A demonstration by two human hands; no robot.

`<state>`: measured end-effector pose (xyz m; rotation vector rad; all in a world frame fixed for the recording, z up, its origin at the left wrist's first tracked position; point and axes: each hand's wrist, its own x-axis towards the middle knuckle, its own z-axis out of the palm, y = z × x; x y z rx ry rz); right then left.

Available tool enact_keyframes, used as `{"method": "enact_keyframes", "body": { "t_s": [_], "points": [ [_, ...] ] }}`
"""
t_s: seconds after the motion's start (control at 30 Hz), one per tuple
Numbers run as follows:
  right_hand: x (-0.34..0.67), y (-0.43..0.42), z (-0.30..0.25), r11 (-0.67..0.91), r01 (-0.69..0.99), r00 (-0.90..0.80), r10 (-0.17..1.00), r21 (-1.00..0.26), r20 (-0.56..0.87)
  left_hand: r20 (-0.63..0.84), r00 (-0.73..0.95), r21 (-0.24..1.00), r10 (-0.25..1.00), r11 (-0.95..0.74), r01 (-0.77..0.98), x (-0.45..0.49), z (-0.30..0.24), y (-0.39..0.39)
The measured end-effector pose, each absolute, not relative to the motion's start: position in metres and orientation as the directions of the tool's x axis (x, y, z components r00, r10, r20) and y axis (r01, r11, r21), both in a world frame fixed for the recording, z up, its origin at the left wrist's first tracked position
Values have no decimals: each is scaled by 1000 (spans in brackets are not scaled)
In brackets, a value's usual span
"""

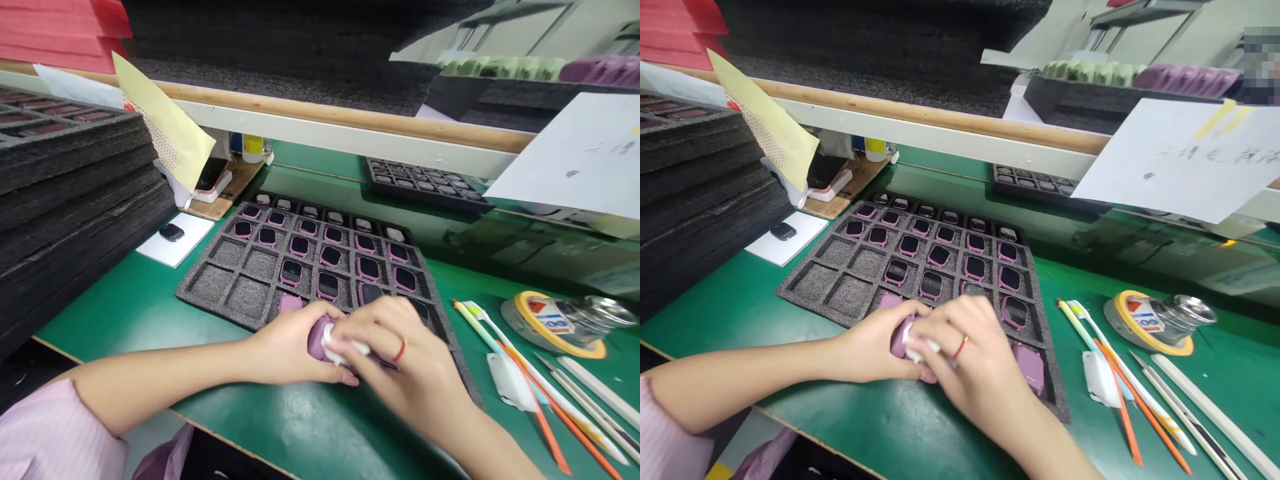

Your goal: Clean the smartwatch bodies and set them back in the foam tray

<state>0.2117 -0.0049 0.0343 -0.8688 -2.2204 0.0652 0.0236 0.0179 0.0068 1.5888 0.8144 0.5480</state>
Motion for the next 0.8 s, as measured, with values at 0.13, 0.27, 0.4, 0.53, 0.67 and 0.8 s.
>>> {"method": "enact_keyframes", "body": {
  "t_s": [0.13, 0.27, 0.4, 0.53, 0.67, 0.8],
  "points": [
    [217, -11, 37, 772, 598, -526, 579, -213, 623, -117, 626, 977, 771, -24, 212, 24, 8, 17],
    [218, -10, 38, 783, 582, -555, 581, -221, 596, -112, 619, 976, 778, -31, 215, 25, 9, 17],
    [216, -11, 39, 765, 613, -529, 584, -199, 616, -125, 599, 970, 791, -29, 240, 26, 8, 16],
    [215, -12, 38, 771, 598, -545, 591, -217, 595, -105, 606, 970, 788, -53, 236, 25, 7, 16],
    [227, -6, 34, 710, 685, -443, 582, -161, 682, -150, 590, 958, 793, -32, 286, 25, 11, 16],
    [237, -5, 36, 697, 663, -412, 645, -274, 644, -162, 590, 958, 791, -17, 286, 26, 16, 17]
  ]
}}
